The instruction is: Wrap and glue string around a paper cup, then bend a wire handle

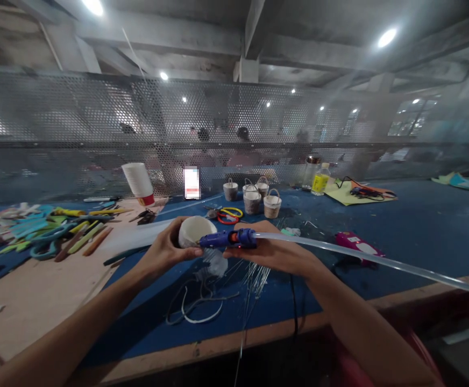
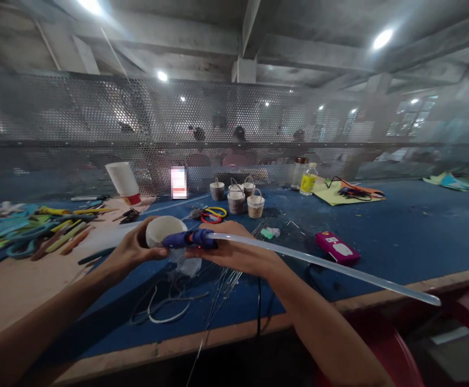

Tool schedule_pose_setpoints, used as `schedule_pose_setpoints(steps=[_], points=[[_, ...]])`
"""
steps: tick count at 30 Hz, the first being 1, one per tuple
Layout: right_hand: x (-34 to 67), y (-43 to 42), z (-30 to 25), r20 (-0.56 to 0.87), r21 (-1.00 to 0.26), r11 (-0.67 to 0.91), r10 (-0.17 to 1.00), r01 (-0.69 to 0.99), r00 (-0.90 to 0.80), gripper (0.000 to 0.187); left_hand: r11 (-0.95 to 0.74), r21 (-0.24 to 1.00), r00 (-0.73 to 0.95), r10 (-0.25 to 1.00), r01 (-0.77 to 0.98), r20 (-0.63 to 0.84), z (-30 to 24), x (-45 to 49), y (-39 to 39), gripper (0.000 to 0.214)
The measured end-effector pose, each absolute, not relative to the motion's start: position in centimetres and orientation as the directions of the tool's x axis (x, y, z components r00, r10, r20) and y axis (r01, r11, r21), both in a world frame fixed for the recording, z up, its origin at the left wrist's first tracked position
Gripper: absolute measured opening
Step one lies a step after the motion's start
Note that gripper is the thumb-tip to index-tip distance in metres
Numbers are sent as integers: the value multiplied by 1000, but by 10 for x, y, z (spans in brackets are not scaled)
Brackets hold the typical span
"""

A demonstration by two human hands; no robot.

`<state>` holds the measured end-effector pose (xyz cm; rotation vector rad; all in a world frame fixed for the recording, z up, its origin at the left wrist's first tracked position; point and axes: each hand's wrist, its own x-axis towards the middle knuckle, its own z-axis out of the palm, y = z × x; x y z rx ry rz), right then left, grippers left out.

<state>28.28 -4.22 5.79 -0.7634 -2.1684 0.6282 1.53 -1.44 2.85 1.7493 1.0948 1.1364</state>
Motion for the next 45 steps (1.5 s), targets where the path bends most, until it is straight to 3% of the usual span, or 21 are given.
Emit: schedule_pose_setpoints(steps=[4,11,14,18,23,32,38,45], points=[[280,-41,54,454,-623,720,650,304,-609,16,-351,911,265,919,216,291,29,14,-13,64],[270,-34,49,526,-789,610,730,70,-435,24,-283,954,306,920,94,243,34,5,-21,70],[270,-35,49,480,-849,528,789,23,-383,15,-280,959,345,905,44,249,28,-1,-22,73],[268,-37,44,391,-914,404,843,-45,-369,22,-267,962,385,883,-59,269,21,0,-20,76],[261,-34,39,387,-922,364,853,-132,-350,25,-213,972,442,865,-102,237,21,13,-21,72],[255,-29,32,300,-953,290,885,-82,-357,24,-54,988,518,847,-146,123,9,14,-11,57],[253,-31,33,293,-955,289,900,-62,-324,27,-36,972,453,880,-233,141,13,16,-18,49],[253,-32,36,315,-945,327,899,-14,-306,31,-32,976,445,887,-213,126,11,12,-19,48]])
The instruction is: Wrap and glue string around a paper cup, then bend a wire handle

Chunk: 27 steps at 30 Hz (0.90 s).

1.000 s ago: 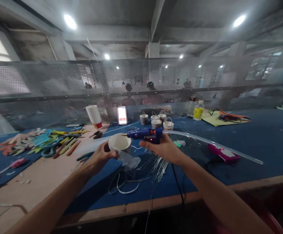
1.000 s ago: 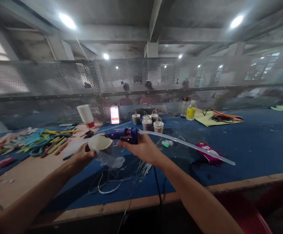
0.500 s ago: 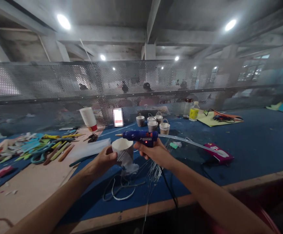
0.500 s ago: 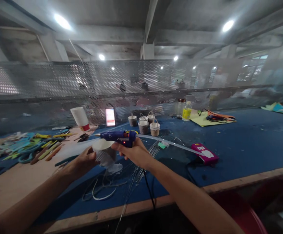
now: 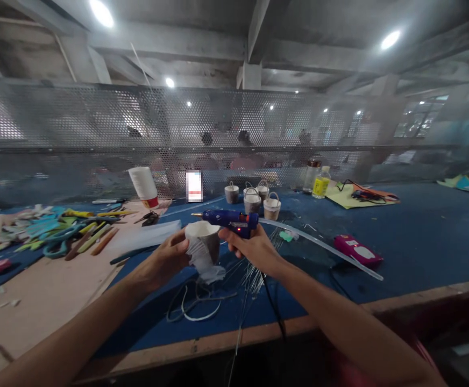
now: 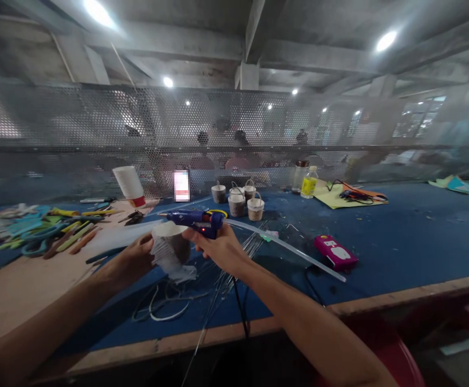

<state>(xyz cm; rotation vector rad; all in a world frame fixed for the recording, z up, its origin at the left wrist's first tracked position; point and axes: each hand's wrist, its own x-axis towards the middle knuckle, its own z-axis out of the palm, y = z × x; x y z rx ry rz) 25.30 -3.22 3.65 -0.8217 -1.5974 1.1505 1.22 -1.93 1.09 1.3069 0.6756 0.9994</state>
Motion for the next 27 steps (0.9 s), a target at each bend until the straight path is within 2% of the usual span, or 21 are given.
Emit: schedule_pose_setpoints(steps=[9,17,27], points=[[255,-26,29,353,-933,360,903,-18,-247,34,6,951,424,896,-310,132,10,6,-17,63],[253,-28,27,304,-951,310,928,-8,-217,30,-40,960,401,903,-276,153,12,4,-18,56],[257,-22,25,344,-939,340,923,-53,-172,35,-146,969,318,926,-198,205,17,11,-19,48]])
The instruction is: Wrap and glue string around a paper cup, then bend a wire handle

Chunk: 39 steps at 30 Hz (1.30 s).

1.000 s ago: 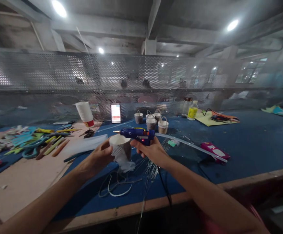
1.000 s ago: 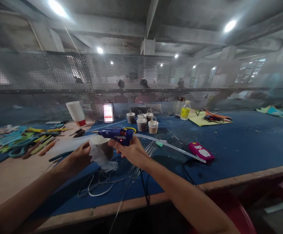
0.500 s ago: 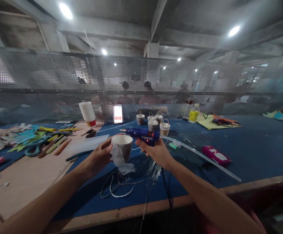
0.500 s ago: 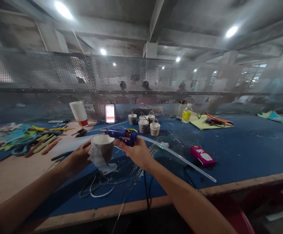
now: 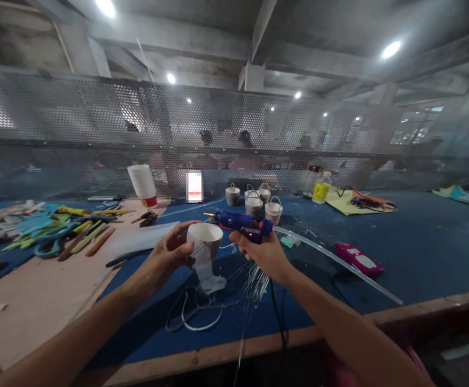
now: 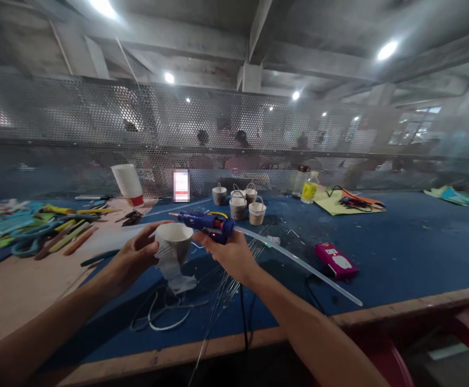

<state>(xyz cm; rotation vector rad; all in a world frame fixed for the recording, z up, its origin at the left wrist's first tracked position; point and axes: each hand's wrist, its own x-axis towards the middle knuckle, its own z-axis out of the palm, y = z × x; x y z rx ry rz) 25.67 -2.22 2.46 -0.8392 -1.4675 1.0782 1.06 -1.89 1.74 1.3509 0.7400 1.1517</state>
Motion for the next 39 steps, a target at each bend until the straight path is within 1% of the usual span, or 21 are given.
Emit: schedule_pose_setpoints(steps=[3,6,11,15,22,26,28,32,34,37,39], points=[[257,-19,20,328,-944,329,932,-21,-156,34,-192,967,295,926,-167,235,18,11,-20,46],[257,-17,20,322,-945,326,935,-2,-151,34,-195,969,266,936,-152,230,18,11,-22,44],[258,-16,22,324,-944,330,935,19,-147,36,-173,969,253,943,-178,215,18,9,-22,47],[259,-17,23,331,-940,339,934,42,-133,32,-149,965,283,936,-216,208,15,6,-17,51],[259,-23,25,418,-892,441,890,104,-184,23,-158,967,329,919,-201,218,11,2,-13,58],[257,-27,20,387,-913,404,901,53,-194,21,-160,969,343,914,-188,218,14,4,-15,58],[253,-29,20,359,-931,364,911,-15,-203,22,-172,970,321,921,-172,220,15,7,-16,54],[245,-31,22,351,-934,328,916,-140,-196,24,-184,969,262,939,-167,224,16,13,-17,50],[242,-31,23,347,-935,325,921,-140,-175,25,-165,970,271,939,-180,210,16,16,-17,52],[240,-29,22,349,-936,338,924,-96,-155,27,-127,974,294,939,-189,180,17,19,-17,57],[239,-29,22,353,-935,343,923,-88,-156,26,-131,976,276,945,-175,177,18,20,-17,57]])
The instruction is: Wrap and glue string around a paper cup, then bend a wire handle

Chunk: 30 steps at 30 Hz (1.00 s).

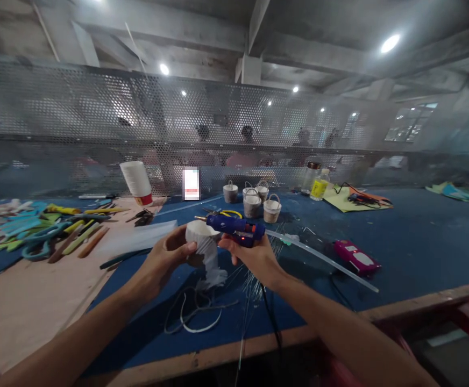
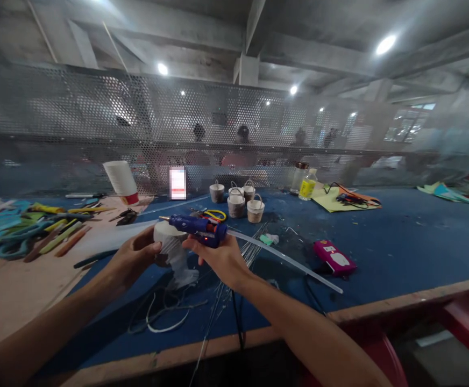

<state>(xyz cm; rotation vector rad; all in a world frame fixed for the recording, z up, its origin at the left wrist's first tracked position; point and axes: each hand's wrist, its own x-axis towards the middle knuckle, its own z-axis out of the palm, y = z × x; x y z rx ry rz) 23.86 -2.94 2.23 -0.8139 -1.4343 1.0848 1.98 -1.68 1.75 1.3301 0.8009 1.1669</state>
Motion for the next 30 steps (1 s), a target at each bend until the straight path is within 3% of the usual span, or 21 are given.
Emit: schedule_pose_setpoints(steps=[9,23,30], points=[[231,-31,23,280,-959,271,950,-79,-142,29,-182,982,256,948,-49,189,20,23,-20,42],[242,-30,33,319,-946,323,941,19,-114,24,-129,984,212,965,-127,154,22,24,-23,46],[243,-27,32,328,-941,335,938,48,-114,24,-63,981,275,955,-184,113,19,26,-22,51]])
